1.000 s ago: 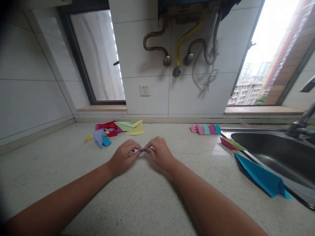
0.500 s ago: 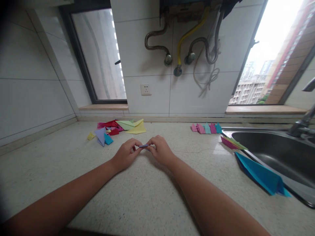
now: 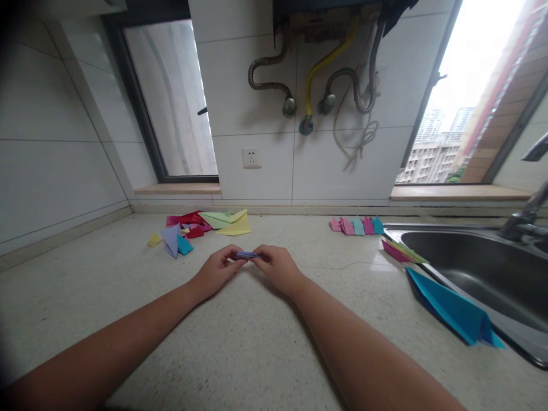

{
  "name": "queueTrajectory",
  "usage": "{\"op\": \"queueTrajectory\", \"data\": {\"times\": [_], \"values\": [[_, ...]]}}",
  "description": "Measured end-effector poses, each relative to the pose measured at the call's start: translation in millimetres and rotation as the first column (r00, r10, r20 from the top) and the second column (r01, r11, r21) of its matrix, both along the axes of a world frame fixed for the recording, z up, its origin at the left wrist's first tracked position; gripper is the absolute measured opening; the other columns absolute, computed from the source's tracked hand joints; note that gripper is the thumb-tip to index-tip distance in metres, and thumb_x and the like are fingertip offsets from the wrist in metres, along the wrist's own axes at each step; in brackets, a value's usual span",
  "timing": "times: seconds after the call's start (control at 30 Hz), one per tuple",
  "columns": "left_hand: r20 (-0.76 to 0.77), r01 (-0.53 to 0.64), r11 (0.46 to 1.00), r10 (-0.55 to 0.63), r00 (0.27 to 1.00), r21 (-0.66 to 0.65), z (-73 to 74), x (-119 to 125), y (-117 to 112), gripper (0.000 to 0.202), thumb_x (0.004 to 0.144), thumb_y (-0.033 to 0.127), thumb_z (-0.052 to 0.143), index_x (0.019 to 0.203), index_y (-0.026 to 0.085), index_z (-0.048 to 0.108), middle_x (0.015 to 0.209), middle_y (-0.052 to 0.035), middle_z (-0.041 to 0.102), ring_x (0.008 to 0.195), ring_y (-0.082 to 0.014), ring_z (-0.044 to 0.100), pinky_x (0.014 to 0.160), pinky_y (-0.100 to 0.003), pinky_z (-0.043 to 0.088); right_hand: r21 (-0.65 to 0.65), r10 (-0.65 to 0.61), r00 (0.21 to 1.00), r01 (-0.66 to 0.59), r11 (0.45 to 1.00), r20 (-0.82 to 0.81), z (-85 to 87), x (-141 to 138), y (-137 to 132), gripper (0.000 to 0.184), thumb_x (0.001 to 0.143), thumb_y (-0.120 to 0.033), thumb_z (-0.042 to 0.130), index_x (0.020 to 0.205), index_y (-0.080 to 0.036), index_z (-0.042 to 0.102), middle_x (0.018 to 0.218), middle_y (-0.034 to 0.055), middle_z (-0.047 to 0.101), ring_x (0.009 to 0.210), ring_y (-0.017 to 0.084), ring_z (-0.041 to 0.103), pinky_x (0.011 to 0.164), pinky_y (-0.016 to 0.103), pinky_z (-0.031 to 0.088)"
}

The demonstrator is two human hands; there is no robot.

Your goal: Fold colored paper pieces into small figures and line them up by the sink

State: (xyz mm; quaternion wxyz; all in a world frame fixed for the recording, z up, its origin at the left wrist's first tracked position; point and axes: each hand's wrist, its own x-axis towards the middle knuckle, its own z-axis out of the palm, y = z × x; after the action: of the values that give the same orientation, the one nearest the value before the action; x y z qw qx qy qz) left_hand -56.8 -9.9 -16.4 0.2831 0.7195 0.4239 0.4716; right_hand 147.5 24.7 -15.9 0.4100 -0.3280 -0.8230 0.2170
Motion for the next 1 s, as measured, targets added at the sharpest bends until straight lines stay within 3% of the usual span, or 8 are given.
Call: {"op": "queueTrajectory", "data": {"times": [0.13,0.2,0.27,0.37,0.5,0.6,0.87,1.0], "values": [[-0.022,0.003,0.994,-0.005,1.000,-0.106,0.1,-0.5,-2.3,0.033,0.087,0.043,0.062,0.112,0.022,0.066,0.051,0.0054,0.055,0.047,-0.0113,0.053,0.048,-0.021,0.040,0.152,-0.028,0.996,0.015,0.988,0.079,2.1,4.6,1.5,0.014,0.088,-0.022,0.062,0.094,-0.020,0.074,0.082,0.0031,0.072,0.072,0.014,0.061,0.067,0.024,0.043],[0.035,0.037,0.981,-0.030,0.999,-0.191,-1.9,0.2,-1.2,0.040,0.086,0.045,0.063,0.118,0.022,0.064,0.049,0.0055,0.057,0.040,-0.0102,0.049,0.042,-0.020,0.036,0.189,-0.019,0.996,0.003,0.982,0.082,3.3,5.9,1.4,0.016,0.088,-0.020,0.062,0.096,-0.021,0.075,0.084,0.0038,0.073,0.074,0.014,0.062,0.068,0.024,0.043],[0.152,0.103,0.967,-0.069,0.986,-0.232,-3.9,1.8,1.0,0.041,0.083,0.043,0.067,0.116,0.020,0.064,0.067,-0.0017,0.070,0.054,-0.0134,0.062,0.046,-0.021,0.043,0.183,-0.012,0.997,-0.002,0.983,0.074,3.9,6.0,0.4,0.017,0.087,-0.020,0.062,0.097,-0.022,0.076,0.083,0.0040,0.073,0.073,0.014,0.063,0.068,0.024,0.044],[0.287,0.164,0.962,-0.097,0.953,-0.219,-4.8,3.4,4.0,0.035,0.078,0.036,0.073,0.107,0.016,0.068,0.092,-0.0095,0.074,0.079,-0.0194,0.070,0.059,-0.026,0.054,0.052,0.007,0.999,-0.010,0.999,0.049,3.7,3.3,-3.0,0.019,0.087,-0.021,0.061,0.099,-0.023,0.076,0.074,0.0021,0.072,0.062,0.012,0.064,0.062,0.023,0.047],[0.327,0.152,0.956,-0.065,0.943,-0.250,-2.2,2.4,5.5,0.031,0.076,0.032,0.075,0.100,0.014,0.072,0.092,-0.0109,0.076,0.075,-0.0186,0.070,0.066,-0.031,0.056,-0.214,0.032,0.996,-0.049,0.976,-0.083,3.9,-3.4,-9.4,0.024,0.087,-0.025,0.058,0.103,-0.021,0.075,0.068,0.0009,0.070,0.048,0.010,0.060,0.050,0.021,0.047],[0.321,0.116,0.969,-0.042,0.946,-0.217,-0.3,0.8,5.7,0.028,0.075,0.033,0.076,0.096,0.014,0.075,0.091,-0.0107,0.076,0.083,-0.0219,0.072,0.070,-0.033,0.057,-0.314,0.038,0.977,-0.103,0.944,-0.209,5.4,-7.8,-11.8,0.024,0.084,-0.030,0.061,0.099,-0.018,0.075,0.072,0.0032,0.071,0.053,0.012,0.061,0.048,0.022,0.049],[0.359,0.133,0.971,-0.055,0.932,-0.196,0.8,0.5,5.6,0.022,0.075,0.030,0.076,0.093,0.016,0.077,0.093,-0.0091,0.077,0.089,-0.0212,0.071,0.082,-0.036,0.056,-0.347,0.022,0.964,-0.117,0.930,-0.266,6.8,-8.7,-7.7,0.019,0.079,-0.030,0.067,0.089,-0.016,0.076,0.078,0.0065,0.074,0.067,0.015,0.065,0.063,0.027,0.052],[0.349,0.178,0.967,-0.105,0.931,-0.183,2.0,0.7,4.3,0.029,0.076,0.029,0.076,0.103,0.017,0.075,0.102,-0.0097,0.076,0.093,-0.0214,0.070,0.082,-0.036,0.056,-0.315,0.029,0.955,-0.125,0.941,-0.294,6.6,-6.5,-5.6,0.019,0.080,-0.030,0.067,0.087,-0.015,0.076,0.079,0.0067,0.074,0.069,0.015,0.065,0.067,0.028,0.052]]}}
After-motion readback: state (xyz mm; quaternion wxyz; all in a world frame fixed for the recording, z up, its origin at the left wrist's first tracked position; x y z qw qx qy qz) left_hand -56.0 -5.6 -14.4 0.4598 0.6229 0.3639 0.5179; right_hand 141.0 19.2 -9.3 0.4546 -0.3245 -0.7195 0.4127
